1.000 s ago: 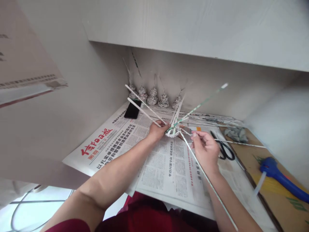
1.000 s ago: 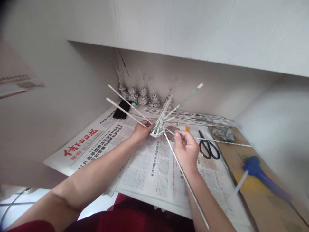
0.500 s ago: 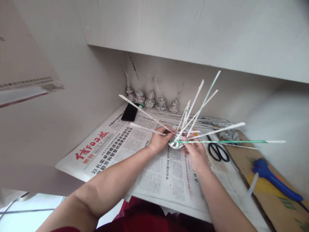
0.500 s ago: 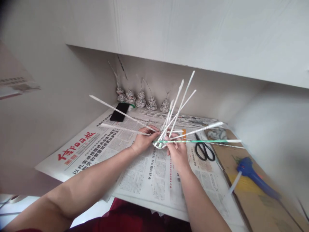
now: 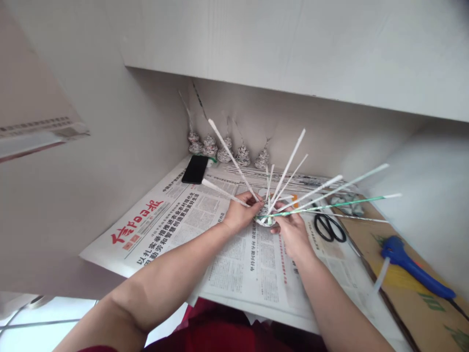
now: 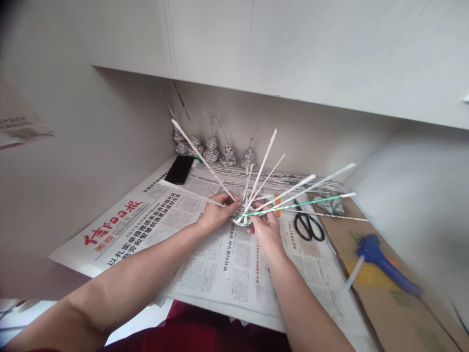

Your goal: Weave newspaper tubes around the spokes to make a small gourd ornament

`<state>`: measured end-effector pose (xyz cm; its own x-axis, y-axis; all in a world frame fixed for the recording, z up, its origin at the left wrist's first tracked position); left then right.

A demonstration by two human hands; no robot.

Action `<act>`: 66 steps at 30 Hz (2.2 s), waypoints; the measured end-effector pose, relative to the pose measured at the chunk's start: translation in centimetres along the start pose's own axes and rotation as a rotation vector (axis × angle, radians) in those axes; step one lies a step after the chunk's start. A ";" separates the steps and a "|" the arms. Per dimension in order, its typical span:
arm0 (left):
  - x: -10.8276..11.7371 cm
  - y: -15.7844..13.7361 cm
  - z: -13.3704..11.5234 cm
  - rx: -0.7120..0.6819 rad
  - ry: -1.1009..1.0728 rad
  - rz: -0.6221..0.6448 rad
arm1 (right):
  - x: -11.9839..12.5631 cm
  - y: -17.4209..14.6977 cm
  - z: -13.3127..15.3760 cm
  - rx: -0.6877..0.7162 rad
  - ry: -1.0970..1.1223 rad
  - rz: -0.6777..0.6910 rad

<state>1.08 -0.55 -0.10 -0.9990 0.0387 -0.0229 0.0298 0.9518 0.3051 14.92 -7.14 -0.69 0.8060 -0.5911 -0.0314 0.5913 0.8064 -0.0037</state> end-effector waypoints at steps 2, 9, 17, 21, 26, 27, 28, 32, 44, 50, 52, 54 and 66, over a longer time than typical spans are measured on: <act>0.0 -0.3 -0.4 -0.049 0.029 0.032 | -0.1 0.0 0.0 -0.027 -0.020 0.006; 0.1 -0.2 -0.3 -0.041 0.020 0.019 | -0.1 -0.4 0.6 -0.035 0.064 0.164; -0.1 0.1 0.2 0.026 -0.039 -0.026 | -0.5 -1.3 1.5 -0.045 0.169 0.298; 0.1 0.2 0.0 -0.002 0.004 -0.056 | -0.4 -1.7 1.8 -0.046 0.140 0.415; 0.0 0.2 -0.1 0.025 -0.025 -0.054 | -0.3 -1.8 1.8 -0.084 0.171 0.390; 0.0 0.2 -0.2 0.028 -0.027 -0.052 | -0.3 -1.7 1.8 -0.096 0.189 0.359; 0.0 0.2 -0.2 0.030 -0.026 -0.051 | -0.4 -1.7 1.8 -0.106 0.207 0.324; -0.1 0.1 -0.2 0.033 -0.022 -0.041 | -0.5 -1.0 1.6 -0.136 0.238 0.218; -0.4 -0.5 -0.2 0.003 -0.042 0.037 | -0.7 -0.7 0.3 -0.098 0.219 0.004; -0.5 -0.8 -0.8 0.031 -0.049 0.039 | -1.1 -0.7 -0.1 -0.090 0.233 -0.152; -0.6 -0.9 -0.8 0.053 -0.052 0.040 | -1.2 -0.5 -0.3 -0.056 0.292 -0.179; -0.8 -1.0 -0.6 0.080 -0.077 0.041 | -1.2 -0.4 -0.5 -0.002 0.323 -0.196; -1.3 -2.0 -1.4 -0.005 -0.069 -0.041 | -1.3 -0.7 0.2 0.065 0.244 -0.222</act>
<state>2.28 -2.96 0.67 -0.9947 0.0208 -0.1009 -0.0113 0.9515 0.3076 13.46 -6.90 -0.43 0.6316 -0.7247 -0.2756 0.7585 0.6512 0.0260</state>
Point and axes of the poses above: each hand's wrist, its own y-axis towards the middle knuckle, its own x-axis out of the back of the hand, z = x × y, the point moved 1 cm from there along y, towards the middle knuckle, and after that the axes turned 12 degrees about -z, right-handed, at the moved point
